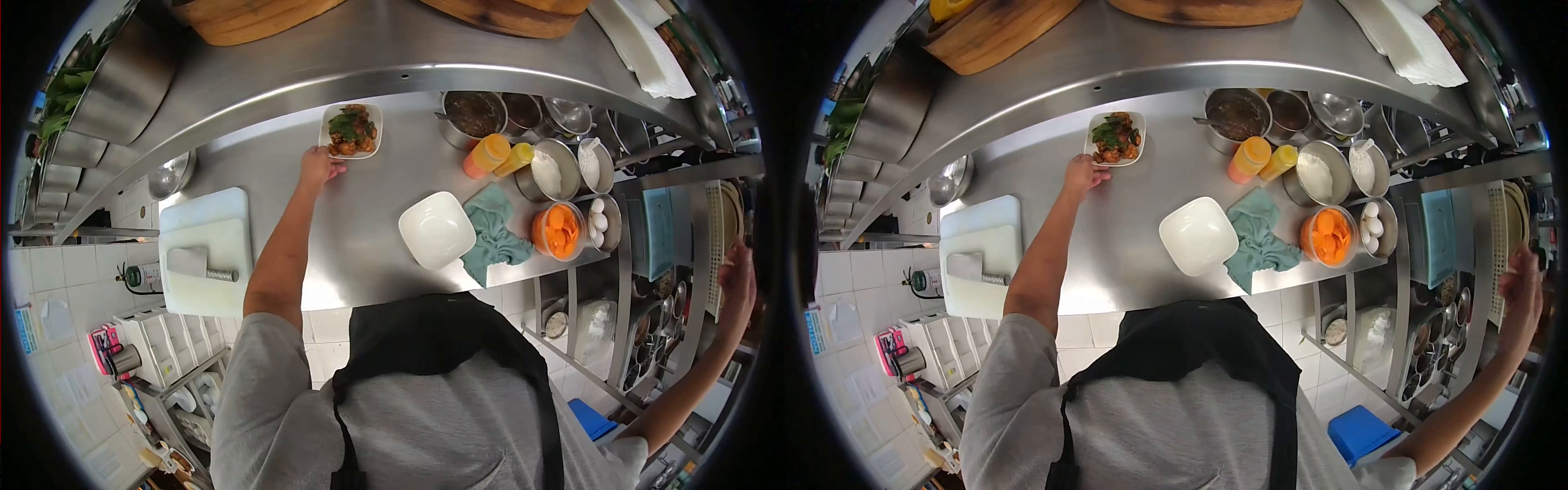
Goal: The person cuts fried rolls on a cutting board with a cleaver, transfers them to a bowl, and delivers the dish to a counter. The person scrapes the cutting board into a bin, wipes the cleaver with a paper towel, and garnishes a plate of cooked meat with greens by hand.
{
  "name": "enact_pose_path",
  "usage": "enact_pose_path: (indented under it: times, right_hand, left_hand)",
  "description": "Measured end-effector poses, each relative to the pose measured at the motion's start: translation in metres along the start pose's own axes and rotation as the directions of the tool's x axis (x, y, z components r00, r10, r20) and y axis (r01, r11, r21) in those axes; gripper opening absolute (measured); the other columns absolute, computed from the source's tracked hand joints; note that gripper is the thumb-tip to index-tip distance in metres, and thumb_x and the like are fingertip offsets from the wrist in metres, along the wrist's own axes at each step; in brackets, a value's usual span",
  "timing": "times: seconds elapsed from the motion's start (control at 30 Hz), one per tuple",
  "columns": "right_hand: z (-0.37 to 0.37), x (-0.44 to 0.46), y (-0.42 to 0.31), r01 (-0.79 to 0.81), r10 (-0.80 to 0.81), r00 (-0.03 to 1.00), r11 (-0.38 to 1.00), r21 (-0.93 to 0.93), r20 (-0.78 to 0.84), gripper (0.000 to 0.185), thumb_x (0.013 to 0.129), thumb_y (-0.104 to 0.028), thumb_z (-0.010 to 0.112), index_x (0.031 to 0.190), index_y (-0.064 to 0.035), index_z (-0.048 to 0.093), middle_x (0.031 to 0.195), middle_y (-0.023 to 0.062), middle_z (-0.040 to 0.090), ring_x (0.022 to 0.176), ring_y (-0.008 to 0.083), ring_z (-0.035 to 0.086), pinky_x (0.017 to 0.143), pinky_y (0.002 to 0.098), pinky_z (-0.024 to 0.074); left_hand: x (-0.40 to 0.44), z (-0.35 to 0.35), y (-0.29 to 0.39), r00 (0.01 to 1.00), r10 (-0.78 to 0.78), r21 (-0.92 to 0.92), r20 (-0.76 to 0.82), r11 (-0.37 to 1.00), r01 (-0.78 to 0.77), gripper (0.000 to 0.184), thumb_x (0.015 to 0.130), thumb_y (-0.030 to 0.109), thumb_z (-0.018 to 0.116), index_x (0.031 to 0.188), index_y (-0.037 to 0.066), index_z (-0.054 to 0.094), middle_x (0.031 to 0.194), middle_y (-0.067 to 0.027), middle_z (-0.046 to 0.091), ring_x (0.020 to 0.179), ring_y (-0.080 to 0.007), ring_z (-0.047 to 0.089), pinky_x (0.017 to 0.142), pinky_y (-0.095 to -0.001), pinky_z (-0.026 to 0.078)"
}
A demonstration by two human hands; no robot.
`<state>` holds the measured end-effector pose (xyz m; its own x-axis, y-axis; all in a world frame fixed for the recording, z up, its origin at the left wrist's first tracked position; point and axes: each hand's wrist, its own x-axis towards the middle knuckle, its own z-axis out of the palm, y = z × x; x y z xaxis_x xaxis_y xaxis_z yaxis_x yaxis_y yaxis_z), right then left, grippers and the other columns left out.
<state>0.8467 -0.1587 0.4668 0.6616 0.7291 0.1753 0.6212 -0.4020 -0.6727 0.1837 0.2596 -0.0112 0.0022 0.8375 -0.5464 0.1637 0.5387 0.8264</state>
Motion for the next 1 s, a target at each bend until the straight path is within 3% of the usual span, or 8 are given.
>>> enact_pose_path:
  times: [0.17,0.3,0.43,0.5,0.6,0.7,0.83,1.0]
  right_hand:
    - [0.079,-0.058,-0.036,-0.045,0.066,0.956,0.996,-0.079,0.284,0.049,0.109,-0.039,0.061,0.138,-0.0014,0.067,0.108,0.0037,0.07,0.079,0.0078,0.063,0.075,0.0224,0.0508]
    - [0.173,-0.078,-0.033,-0.261,0.262,0.692,0.96,-0.105,0.673,0.043,0.101,-0.023,0.07,0.135,0.0025,0.067,0.102,0.0071,0.073,0.082,0.0141,0.068,0.077,0.0298,0.0576]
    - [0.292,-0.094,-0.008,0.132,0.162,0.449,0.961,-0.244,0.879,0.046,0.097,-0.023,0.074,0.136,-0.0017,0.066,0.11,0.0205,0.075,0.095,0.0294,0.074,0.086,0.0403,0.0596]
    - [0.358,-0.102,0.021,0.423,-0.155,0.443,0.904,-0.053,0.883,0.047,0.094,-0.026,0.075,0.136,-0.0067,0.066,0.116,0.0245,0.072,0.105,0.0396,0.072,0.092,0.0474,0.0577]
    - [0.447,-0.114,0.038,0.566,-0.186,0.556,0.798,-0.205,0.81,0.047,0.09,-0.028,0.077,0.131,-0.0069,0.067,0.118,0.0235,0.069,0.11,0.0428,0.068,0.095,0.0506,0.0553]
    - [0.491,-0.115,0.035,0.619,-0.188,0.537,0.75,-0.233,0.822,0.046,0.088,-0.028,0.079,0.126,-0.0055,0.066,0.117,0.0227,0.068,0.11,0.0437,0.068,0.095,0.0508,0.0547]
    - [0.512,-0.075,0.057,0.728,-0.272,0.293,0.685,-0.03,0.917,0.043,0.087,-0.024,0.077,0.125,-0.0057,0.067,0.122,0.0222,0.07,0.114,0.0442,0.068,0.097,0.0511,0.0541]
    - [0.497,-0.059,0.024,0.806,-0.168,0.191,0.589,-0.057,0.967,0.055,0.09,-0.028,0.075,0.139,-0.0054,0.063,0.128,0.0243,0.071,0.117,0.0425,0.068,0.099,0.0488,0.0537]
  left_hand:
    - [-0.023,0.006,-0.01,0.985,0.097,-0.062,-0.142,0.992,-0.106,0.035,0.104,0.018,0.043,0.114,-0.01,0.061,0.091,-0.0202,0.074,0.068,-0.0258,0.076,0.055,-0.0318,0.058]
    - [-0.061,-0.01,-0.04,0.983,0.103,-0.086,-0.151,0.989,-0.116,0.036,0.105,0.018,0.043,0.114,-0.01,0.062,0.089,-0.0181,0.074,0.069,-0.0241,0.077,0.058,-0.0316,0.059]
    - [-0.144,-0.027,-0.067,0.973,0.087,-0.114,-0.213,0.987,-0.113,0.037,0.105,0.019,0.042,0.116,-0.011,0.062,0.091,-0.0174,0.075,0.071,-0.0224,0.077,0.061,-0.0312,0.06]
    - [-0.189,-0.034,-0.082,0.967,0.046,-0.149,-0.253,0.985,-0.086,0.038,0.105,0.019,0.042,0.118,-0.01,0.062,0.092,-0.0173,0.075,0.074,-0.0219,0.077,0.064,-0.0308,0.061]
    - [-0.263,-0.041,-0.096,0.954,-0.038,-0.158,-0.298,0.987,-0.01,0.041,0.106,0.02,0.04,0.125,-0.009,0.062,0.1,-0.0171,0.075,0.076,-0.022,0.077,0.068,-0.031,0.06]
    - [-0.334,-0.042,-0.105,0.917,-0.071,-0.192,-0.392,0.981,-0.007,0.04,0.106,0.018,0.039,0.122,-0.01,0.063,0.098,-0.0184,0.076,0.077,-0.0222,0.078,0.068,-0.0312,0.061]
    - [-0.421,-0.047,-0.114,0.867,-0.145,-0.284,-0.477,0.959,0.004,0.039,0.105,0.014,0.039,0.123,-0.011,0.063,0.098,-0.0187,0.076,0.078,-0.0225,0.078,0.068,-0.0306,0.061]
    - [-0.508,-0.056,-0.135,0.798,-0.178,-0.383,-0.576,0.921,-0.072,0.036,0.102,0.015,0.042,0.118,-0.006,0.066,0.097,-0.0174,0.076,0.075,-0.0226,0.077,0.066,-0.0299,0.06]
